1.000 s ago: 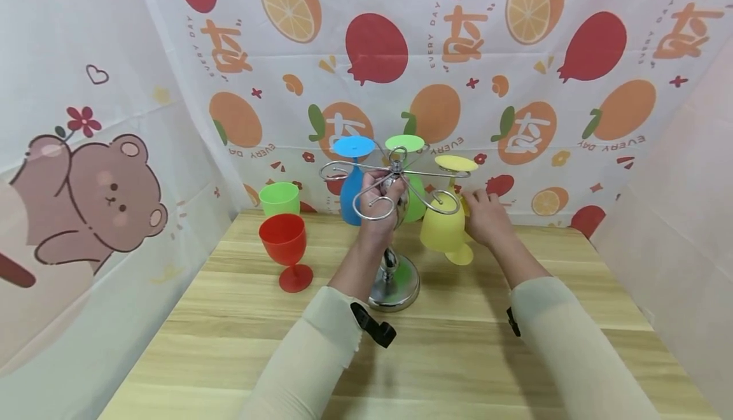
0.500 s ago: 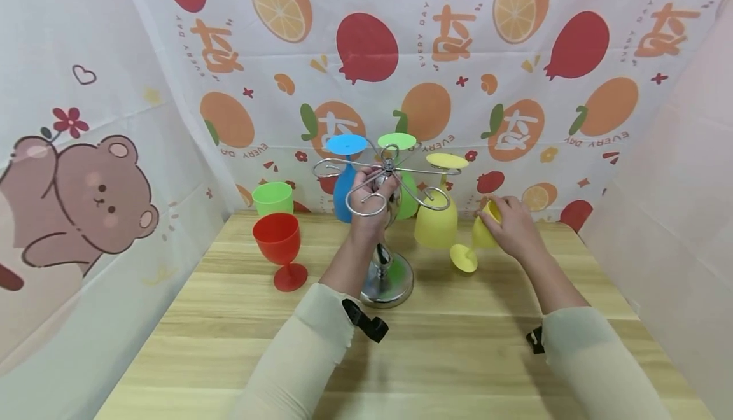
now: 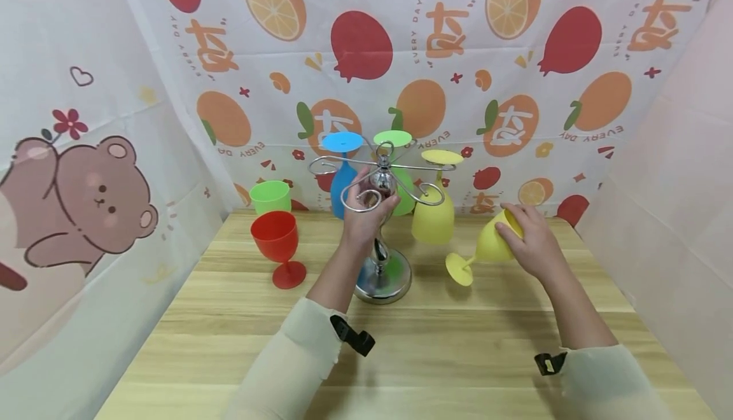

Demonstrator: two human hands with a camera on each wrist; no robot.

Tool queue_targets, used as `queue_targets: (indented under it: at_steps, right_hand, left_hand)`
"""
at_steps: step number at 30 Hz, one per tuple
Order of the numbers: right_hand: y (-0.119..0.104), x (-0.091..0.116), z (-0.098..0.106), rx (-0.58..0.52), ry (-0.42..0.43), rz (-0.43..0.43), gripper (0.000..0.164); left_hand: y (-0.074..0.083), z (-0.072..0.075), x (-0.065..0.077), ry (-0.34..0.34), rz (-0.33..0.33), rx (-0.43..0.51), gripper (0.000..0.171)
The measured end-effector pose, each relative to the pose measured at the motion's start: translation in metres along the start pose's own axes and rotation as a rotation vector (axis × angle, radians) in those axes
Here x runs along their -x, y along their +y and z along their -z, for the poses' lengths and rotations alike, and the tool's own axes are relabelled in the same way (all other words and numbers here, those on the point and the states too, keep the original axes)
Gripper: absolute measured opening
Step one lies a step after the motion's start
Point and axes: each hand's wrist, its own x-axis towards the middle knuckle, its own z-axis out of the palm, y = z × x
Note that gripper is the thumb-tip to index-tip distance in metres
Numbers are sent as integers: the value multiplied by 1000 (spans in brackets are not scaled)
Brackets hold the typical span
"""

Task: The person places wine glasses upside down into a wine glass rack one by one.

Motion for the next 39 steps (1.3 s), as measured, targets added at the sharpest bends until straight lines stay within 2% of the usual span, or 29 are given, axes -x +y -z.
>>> queue_targets:
  at_steps: [3, 8, 12, 16, 20, 25, 33, 39]
  right_hand:
    - [-4, 6, 1, -81, 3, -11, 48]
    - [-12, 16, 2, -220, -5, -49, 48]
    - [-21, 21, 2, -329, 21, -76, 46]
    - [-34, 23, -1, -440, 66, -73, 43]
    - [-46, 24, -8, -539, 102, -89, 40]
    - [-61, 26, -19, -713, 116, -145, 39]
    - [-81, 27, -38, -964, 153, -127, 40]
    - [-94, 28, -48, -1097, 181, -140, 42]
  left_hand:
    - [-2, 9, 11, -21, 9, -41, 78]
    - [-3, 22, 29, -42, -53, -69, 73]
    - [-3, 27, 42, -22, -57, -59, 64]
    - [-4, 29, 51, 40, -91, -45, 51]
    - [-3, 31, 58, 106, -126, -39, 40]
    - [-6, 33, 64, 161, -115, -22, 24]
    - [-19, 30, 68, 163, -107, 51, 17]
    - [-27, 28, 72, 156, -88, 40, 20]
